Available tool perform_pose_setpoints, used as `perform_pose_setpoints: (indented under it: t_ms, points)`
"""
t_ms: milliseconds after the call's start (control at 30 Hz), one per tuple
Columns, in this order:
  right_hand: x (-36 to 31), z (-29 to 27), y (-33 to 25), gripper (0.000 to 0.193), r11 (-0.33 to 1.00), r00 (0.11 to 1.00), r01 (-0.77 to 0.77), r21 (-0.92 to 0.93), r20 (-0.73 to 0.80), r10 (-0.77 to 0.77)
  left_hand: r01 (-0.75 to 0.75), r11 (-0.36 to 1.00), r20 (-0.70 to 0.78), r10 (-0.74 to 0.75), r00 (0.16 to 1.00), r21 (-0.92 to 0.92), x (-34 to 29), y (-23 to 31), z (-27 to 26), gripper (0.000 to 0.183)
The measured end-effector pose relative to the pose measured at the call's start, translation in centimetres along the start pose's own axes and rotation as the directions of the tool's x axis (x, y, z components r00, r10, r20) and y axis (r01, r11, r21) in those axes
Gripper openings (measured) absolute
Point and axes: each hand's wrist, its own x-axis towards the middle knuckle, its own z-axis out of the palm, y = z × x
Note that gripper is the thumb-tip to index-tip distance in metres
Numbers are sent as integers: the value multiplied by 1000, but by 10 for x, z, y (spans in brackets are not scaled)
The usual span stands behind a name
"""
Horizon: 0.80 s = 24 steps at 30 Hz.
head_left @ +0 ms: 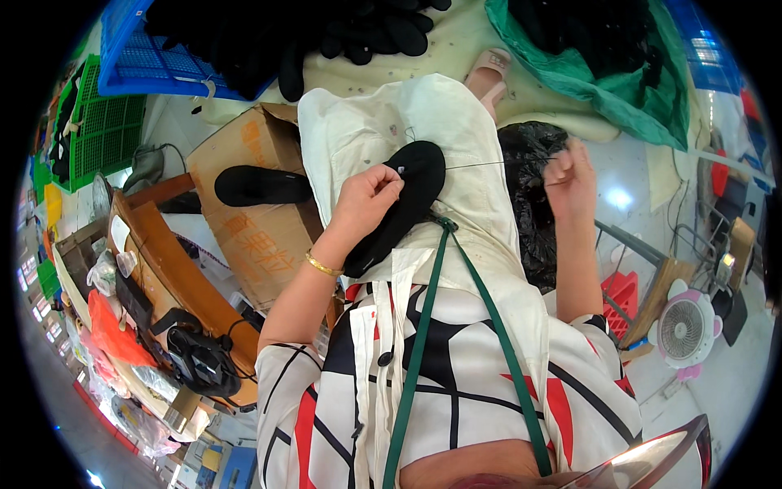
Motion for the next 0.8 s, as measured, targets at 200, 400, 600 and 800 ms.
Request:
perform_pose_setpoints:
  t_ms: [200,400,600,800]
  points:
    - [-1,-37,4,7,998,989,33,-46,-145,-39,-247,876,-83,306,948,414,-6,14,9,10]
    - [-8,-24,-5,7,992,993,58,-115,-94,-69,-439,376,132,618,775,816,-3,15,10,4]
    - [-33,30,-34,9,967,988,146,-211,77,-133,-348,520,64,486,872,780,13,11,5,7]
    - [-35,69,-46,5,938,950,259,-232,238,-203,-391,407,185,460,868,826,18,25,1,8]
